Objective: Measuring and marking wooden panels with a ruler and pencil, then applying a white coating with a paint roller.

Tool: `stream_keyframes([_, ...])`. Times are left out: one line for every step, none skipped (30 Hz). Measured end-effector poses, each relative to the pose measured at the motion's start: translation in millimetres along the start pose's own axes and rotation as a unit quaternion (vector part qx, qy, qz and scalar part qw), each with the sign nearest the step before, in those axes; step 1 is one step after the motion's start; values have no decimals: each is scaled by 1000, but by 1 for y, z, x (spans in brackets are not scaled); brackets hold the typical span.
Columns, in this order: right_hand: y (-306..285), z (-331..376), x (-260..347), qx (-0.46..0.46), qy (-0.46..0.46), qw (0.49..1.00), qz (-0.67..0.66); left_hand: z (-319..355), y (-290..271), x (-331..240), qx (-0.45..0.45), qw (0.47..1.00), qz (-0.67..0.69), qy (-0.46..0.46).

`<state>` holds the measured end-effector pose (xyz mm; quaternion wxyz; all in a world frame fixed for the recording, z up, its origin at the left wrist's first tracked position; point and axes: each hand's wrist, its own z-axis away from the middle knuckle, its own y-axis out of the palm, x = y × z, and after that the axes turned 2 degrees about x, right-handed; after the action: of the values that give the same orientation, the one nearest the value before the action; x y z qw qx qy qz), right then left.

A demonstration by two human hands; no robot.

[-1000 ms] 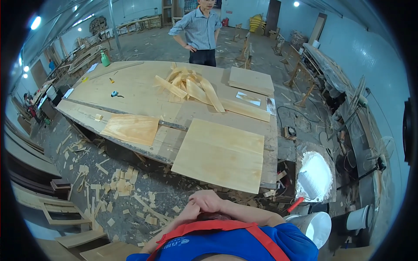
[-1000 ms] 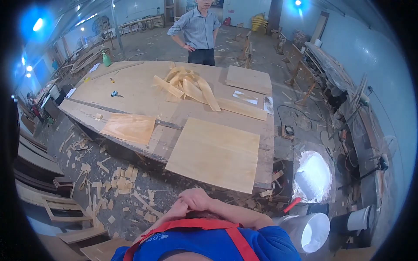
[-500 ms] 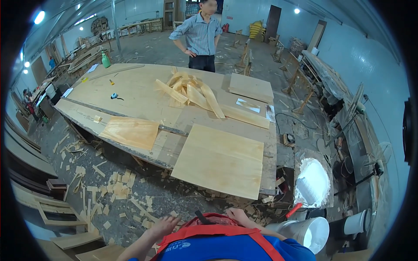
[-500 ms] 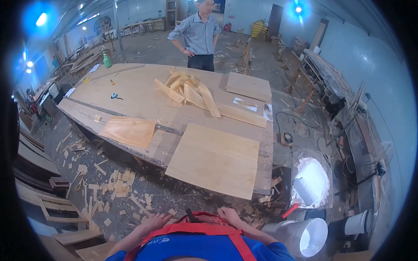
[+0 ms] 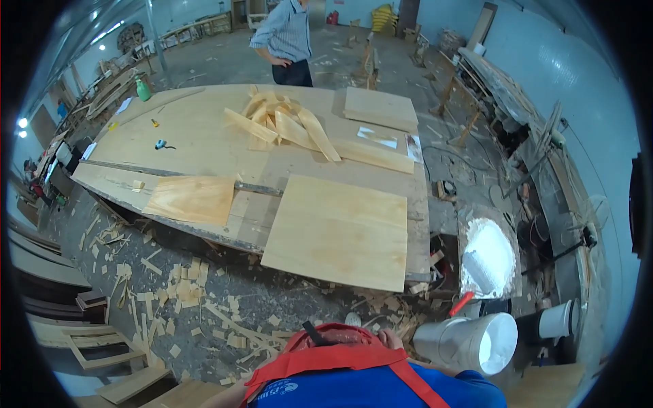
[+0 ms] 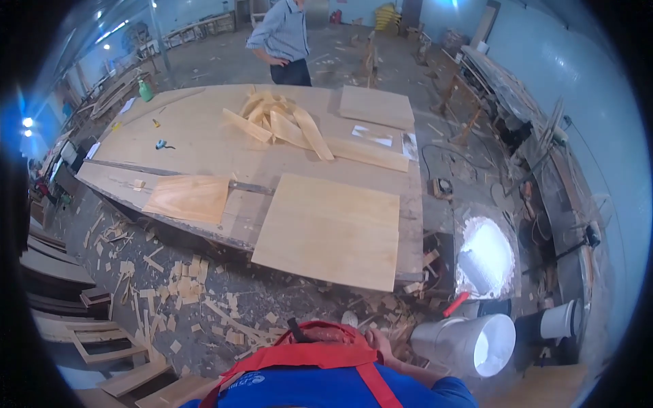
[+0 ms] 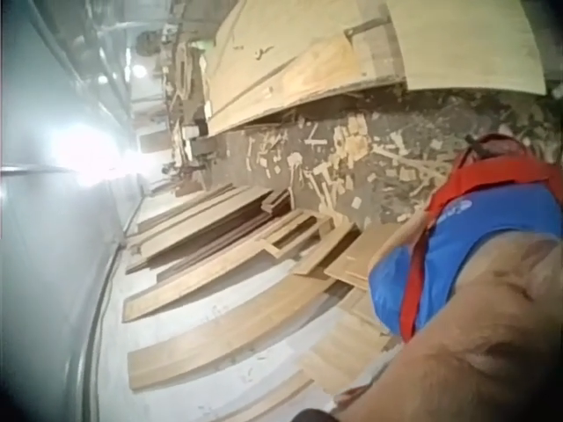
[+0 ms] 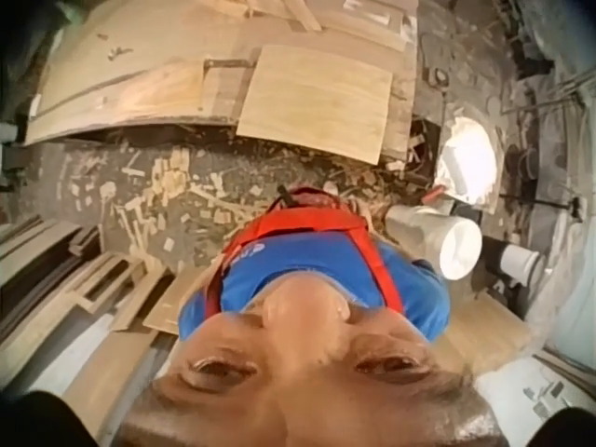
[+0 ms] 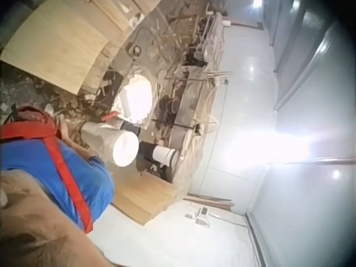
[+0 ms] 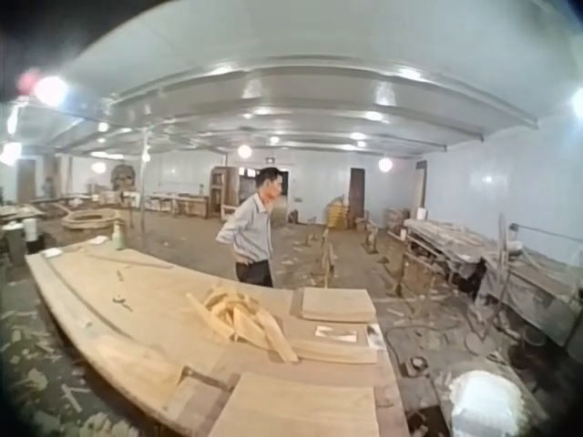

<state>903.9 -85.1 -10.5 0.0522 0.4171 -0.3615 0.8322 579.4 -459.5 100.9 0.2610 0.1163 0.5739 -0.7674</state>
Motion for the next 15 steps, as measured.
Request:
stream_keyframes([4,7,-6,-5,0,1000,3,6,4,-4,8,1000,7,4])
stream_keyframes([7,9,-12,-9,7,1000,-29,13,7,-7,18,1000,14,8])
stream_keyframes([8,5,-18,-15,17,998,-62,20,11,-11,30,999,23,13])
stream_keyframes([6,7,-14,-2,-4,997,-81,37,20,-20,47,998,35,14])
stream_keyframes([4,9,-10,8,-23,995,-102,54,28,-29,66,997,47,15])
stream_keyframes([0,16,8,-19,-36,998,-54,66,31,-33,83,995,54,22])
stream_keyframes([-3,18,25,-46,-58,997,-4,69,30,-33,93,994,58,27])
stream_keyframes([-1,22,26,-46,-43,998,-7,70,29,-31,97,993,61,29])
stream_keyframes([-2,22,28,-39,-34,998,-18,63,26,-27,97,993,60,35])
stream_keyframes([-3,24,28,-32,-26,999,-28,55,24,-23,97,993,60,41])
stream_keyframes([-2,29,27,-26,-19,999,-38,47,23,-20,95,993,60,46])
stream_keyframes([0,34,25,-29,-14,999,-38,39,24,-18,89,993,60,48])
stream_keyframes([2,41,21,-33,-7,999,-25,29,25,-16,83,993,62,51])
stream_keyframes([3,46,19,-36,1,999,-11,19,27,-14,77,994,64,54])
stream_keyframes([4,52,17,-40,10,999,3,7,29,-12,71,994,67,57])
